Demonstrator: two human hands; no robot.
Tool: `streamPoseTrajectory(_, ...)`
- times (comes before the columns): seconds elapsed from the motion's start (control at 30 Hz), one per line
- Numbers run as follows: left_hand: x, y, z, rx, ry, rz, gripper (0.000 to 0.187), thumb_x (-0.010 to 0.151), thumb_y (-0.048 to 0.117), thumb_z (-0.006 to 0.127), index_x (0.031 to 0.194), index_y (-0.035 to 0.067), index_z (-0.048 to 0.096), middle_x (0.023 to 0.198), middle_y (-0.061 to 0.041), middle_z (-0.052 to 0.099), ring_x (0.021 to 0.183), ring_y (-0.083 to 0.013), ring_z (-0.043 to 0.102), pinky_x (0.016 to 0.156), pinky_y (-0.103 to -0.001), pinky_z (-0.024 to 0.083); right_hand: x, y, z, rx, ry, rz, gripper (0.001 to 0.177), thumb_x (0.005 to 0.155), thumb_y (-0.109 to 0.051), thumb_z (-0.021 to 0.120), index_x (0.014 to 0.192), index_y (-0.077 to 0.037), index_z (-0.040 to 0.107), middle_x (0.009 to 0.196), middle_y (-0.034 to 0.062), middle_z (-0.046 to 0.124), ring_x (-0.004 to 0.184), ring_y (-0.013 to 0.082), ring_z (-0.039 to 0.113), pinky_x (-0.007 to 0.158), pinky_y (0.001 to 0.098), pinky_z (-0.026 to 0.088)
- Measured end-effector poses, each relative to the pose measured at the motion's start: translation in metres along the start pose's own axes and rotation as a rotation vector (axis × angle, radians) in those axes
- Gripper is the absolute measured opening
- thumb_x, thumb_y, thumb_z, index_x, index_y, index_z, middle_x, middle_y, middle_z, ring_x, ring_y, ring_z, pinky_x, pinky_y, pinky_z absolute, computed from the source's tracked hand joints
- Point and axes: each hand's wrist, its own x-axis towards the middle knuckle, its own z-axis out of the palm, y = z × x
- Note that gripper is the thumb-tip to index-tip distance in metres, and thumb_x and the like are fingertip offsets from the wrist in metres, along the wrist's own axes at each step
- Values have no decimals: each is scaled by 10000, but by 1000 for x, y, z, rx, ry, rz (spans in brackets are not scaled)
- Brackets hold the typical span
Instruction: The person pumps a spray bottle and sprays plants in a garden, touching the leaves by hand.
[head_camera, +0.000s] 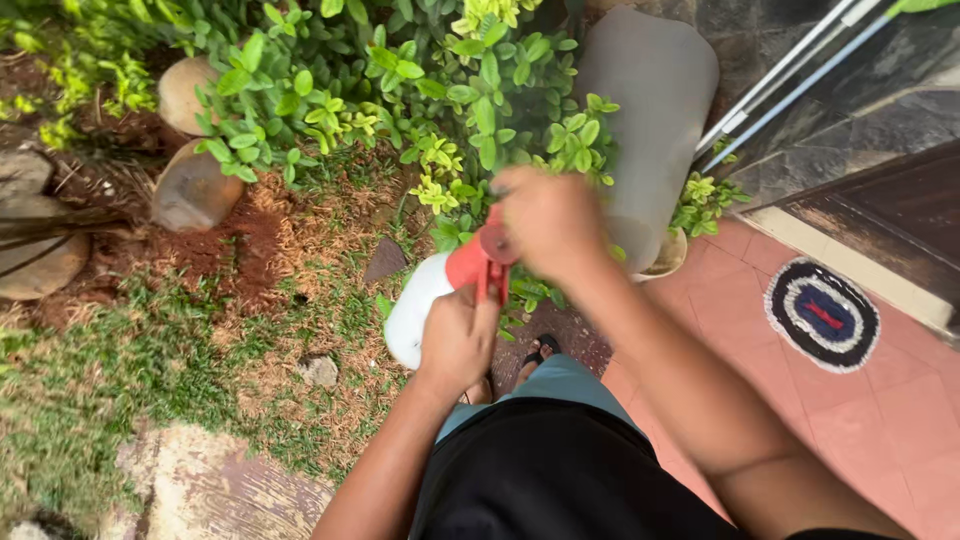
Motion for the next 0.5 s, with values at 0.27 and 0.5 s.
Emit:
streamPoseTrajectory(0.27,-7,-25,-4,21,2,-73,407,986,308,494,805,-23,648,649,-265,620,622,-433,648,611,-504,499,-25,23,54,17,-231,-39,323,933,-213,518,1072,-80,778,838,164,759,650,325,722,667,465,573)
streamPoseTrajectory(0.5,-18,-82,4,33,-34,-18,396,992,298,477,838,-10,673,646,-234,632,622,-403,658,613,-485,509,-48,30,84,-51,-343,-41,353,1007,-289,482,1185,-99,721,887,155,762,743,315,737,733,478,579)
